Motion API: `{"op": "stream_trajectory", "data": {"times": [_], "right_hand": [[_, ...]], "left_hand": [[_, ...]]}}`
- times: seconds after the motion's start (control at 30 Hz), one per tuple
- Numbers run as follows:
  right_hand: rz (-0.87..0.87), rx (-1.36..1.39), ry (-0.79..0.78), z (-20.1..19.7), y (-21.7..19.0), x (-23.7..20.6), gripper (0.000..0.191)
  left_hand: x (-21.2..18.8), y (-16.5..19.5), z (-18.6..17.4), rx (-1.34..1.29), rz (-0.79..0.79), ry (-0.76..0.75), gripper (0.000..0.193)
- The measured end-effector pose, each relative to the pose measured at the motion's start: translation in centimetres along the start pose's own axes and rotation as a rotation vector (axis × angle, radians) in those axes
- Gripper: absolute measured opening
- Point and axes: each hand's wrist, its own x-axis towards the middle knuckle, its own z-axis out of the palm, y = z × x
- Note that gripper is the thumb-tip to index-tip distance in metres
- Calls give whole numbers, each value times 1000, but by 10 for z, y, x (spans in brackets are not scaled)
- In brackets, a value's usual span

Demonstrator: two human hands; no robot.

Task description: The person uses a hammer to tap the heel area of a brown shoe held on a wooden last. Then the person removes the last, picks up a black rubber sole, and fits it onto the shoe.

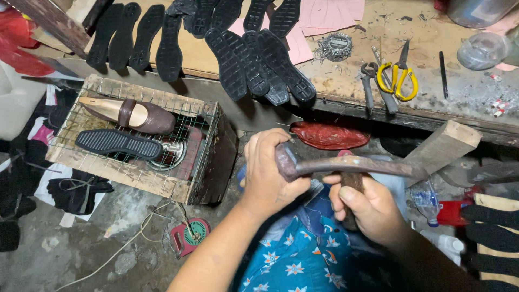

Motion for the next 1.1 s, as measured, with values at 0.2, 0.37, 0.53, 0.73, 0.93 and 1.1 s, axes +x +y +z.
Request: {"op": "stream_trajectory", "data": {"times": [0.2, 0.37, 0.53, 0.73, 0.93, 1.1], "right_hand": [[-23, -522, 35, 12, -21, 23, 61], [59, -433, -20, -13, -29, 33, 47], [31, -460, -128, -71, -10, 36, 47], [219, -425, 65, -115, 25, 16, 56], [153, -304, 75, -135, 62, -5, 62], [246, -317, 145, -146, 81, -9, 53]], "left_hand": [[-2, 22, 13, 53, -74, -35, 96], [1, 8, -4, 4, -48, -367, 107], [10, -41, 6, 14, -149, -797, 111], [-8, -39, 44, 256, -128, -901, 93], [-8, -50, 66, 310, -152, -1063, 93], [-25, -93, 46, 35, -188, -806, 97]]}}
